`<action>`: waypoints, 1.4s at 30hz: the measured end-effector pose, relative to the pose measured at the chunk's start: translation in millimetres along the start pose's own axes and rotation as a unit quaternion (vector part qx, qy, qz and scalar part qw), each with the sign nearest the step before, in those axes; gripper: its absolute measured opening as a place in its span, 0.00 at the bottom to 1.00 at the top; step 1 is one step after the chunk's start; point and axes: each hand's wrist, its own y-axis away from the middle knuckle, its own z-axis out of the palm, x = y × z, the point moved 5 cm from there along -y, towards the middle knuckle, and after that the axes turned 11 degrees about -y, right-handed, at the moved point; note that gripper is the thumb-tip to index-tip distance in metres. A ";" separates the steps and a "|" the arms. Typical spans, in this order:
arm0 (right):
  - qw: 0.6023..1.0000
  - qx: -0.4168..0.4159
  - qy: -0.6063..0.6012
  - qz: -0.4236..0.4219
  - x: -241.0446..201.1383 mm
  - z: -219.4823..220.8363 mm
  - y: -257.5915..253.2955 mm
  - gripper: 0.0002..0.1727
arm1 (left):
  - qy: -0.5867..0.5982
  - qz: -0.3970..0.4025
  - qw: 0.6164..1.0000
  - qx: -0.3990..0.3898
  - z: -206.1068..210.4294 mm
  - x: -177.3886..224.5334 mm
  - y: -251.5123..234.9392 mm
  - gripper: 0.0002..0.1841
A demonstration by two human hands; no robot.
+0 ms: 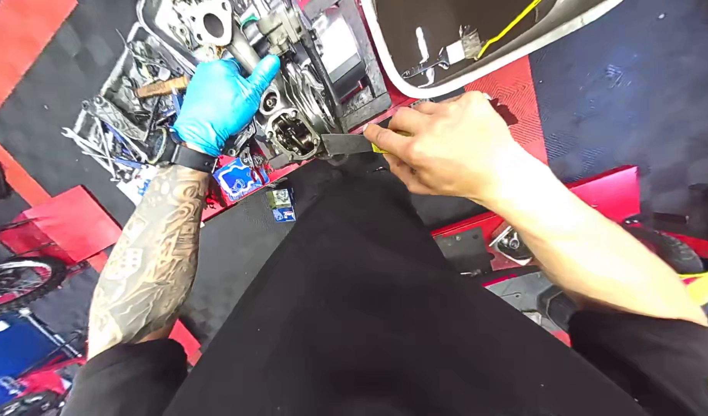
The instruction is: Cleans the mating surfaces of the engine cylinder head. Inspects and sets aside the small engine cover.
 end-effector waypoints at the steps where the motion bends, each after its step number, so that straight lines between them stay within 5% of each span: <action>1: 1.000 -0.011 0.007 -0.017 1.4 -4.1 -4.0 0.22 | -0.001 -0.004 1.000 -0.005 -0.8 1.3 -1.2 0.48; 14: 0.980 -0.124 0.064 -0.141 9.5 -31.5 -40.7 0.23 | 0.053 -0.036 0.998 0.004 4.6 -7.2 -3.1 0.47; 20: 0.963 -0.158 0.118 -0.182 -14.5 -39.1 -51.0 0.20 | 0.114 -0.074 0.987 0.083 7.1 -10.0 3.6 0.43; 27: 0.932 -0.248 0.180 -0.195 -32.3 -40.0 -62.5 0.25 | 0.295 -0.043 0.943 0.147 31.4 -19.4 -6.2 0.32; 42: 0.872 -0.347 0.277 -0.206 -50.0 -45.4 -93.1 0.31 | 0.357 -0.092 0.916 0.159 37.8 -19.6 -3.3 0.31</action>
